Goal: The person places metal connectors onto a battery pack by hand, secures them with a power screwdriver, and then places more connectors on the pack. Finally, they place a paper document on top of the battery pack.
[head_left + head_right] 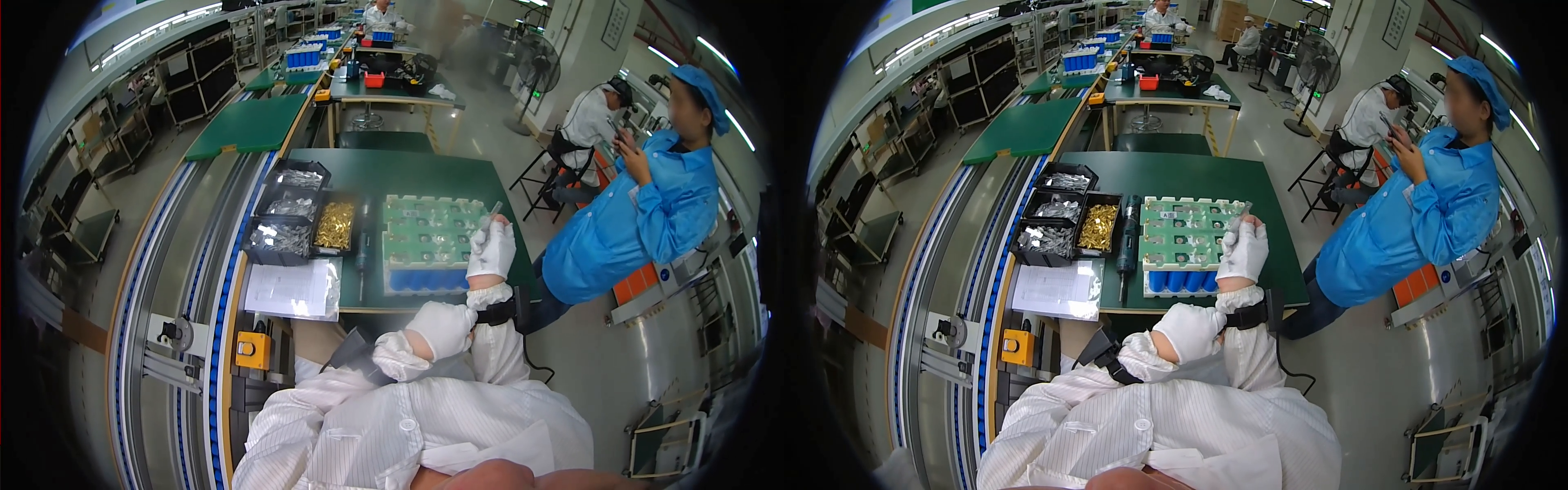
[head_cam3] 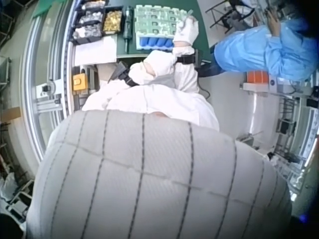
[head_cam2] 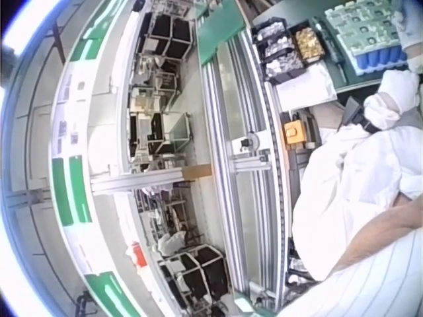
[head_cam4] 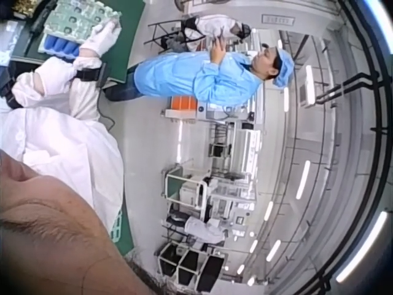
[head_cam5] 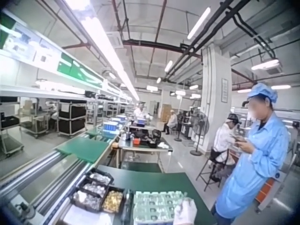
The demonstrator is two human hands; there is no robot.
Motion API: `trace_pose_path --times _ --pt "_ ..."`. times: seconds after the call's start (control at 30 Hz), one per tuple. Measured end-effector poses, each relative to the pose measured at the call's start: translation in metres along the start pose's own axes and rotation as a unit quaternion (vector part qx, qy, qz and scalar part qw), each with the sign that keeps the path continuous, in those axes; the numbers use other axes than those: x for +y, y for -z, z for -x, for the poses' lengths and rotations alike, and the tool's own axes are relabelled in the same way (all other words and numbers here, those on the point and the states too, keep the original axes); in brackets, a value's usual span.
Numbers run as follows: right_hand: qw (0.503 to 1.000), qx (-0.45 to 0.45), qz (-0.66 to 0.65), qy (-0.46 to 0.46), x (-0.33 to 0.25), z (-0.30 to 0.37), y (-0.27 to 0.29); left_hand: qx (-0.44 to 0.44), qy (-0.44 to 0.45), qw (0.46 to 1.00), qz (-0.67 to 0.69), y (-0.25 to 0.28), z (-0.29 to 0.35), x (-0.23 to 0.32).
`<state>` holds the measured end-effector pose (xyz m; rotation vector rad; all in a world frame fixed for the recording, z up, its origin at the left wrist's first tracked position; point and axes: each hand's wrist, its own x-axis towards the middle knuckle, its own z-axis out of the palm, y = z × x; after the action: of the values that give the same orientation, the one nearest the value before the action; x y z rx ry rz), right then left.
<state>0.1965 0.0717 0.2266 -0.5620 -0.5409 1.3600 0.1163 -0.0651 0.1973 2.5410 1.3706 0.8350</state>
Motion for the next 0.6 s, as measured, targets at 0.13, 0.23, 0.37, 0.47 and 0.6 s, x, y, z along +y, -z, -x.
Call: trace_pose_path --times 0.13,0.23,0.37,0.47,0.6 --pt "0.992 -0.028 0.123 0.018 0.001 0.006 -0.004 -0.024 0.017 0.999 0.020 0.003 0.003 0.001" --pt "0.992 -0.077 0.100 -0.009 -0.002 0.006 -0.003 -0.029 0.074 0.995 0.067 0.003 0.008 0.002" --pt "0.990 -0.083 0.111 -0.021 -0.007 -0.002 0.003 -0.012 0.147 0.959 0.241 0.001 0.017 -0.003" --pt "0.989 -0.086 0.117 -0.015 -0.009 -0.009 0.008 -0.022 0.218 0.928 0.303 -0.003 0.021 -0.009" --pt "0.989 -0.085 0.123 0.017 -0.011 -0.018 0.009 0.014 0.260 0.872 0.414 -0.027 0.028 -0.026"
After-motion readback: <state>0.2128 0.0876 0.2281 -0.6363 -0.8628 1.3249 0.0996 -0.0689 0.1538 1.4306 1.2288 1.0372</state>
